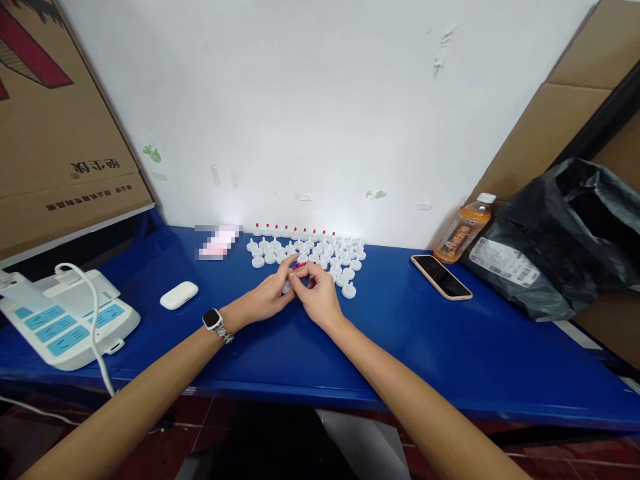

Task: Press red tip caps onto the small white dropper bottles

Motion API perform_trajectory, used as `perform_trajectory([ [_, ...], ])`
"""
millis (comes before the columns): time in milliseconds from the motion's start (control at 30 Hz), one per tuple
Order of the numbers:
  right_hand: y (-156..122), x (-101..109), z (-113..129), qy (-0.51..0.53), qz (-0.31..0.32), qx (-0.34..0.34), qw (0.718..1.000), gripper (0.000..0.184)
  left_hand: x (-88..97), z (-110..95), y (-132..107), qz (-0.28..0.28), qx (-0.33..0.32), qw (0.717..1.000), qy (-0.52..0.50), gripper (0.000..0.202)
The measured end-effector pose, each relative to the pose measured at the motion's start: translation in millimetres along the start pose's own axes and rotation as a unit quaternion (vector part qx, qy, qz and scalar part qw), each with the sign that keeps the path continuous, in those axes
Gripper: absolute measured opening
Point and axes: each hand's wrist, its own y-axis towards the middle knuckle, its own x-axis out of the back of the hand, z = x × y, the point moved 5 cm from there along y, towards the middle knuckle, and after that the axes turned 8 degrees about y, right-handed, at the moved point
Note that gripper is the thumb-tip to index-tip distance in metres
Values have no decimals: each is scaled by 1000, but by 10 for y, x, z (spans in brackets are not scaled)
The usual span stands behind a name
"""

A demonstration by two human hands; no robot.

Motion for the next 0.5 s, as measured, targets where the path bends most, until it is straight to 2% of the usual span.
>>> perform_trajectory([
  [233,33,24,28,8,-9,-10,1000,18,-12,-92,62,-22,-22,999,-30,65],
  [400,60,50,18,35,49,-45,997,22,-1,-170,66,-8,-31,999,-22,60],
  [500,73,91,7,55,53,-55,996,25,32,-181,79,-25,-39,999,-21,51],
])
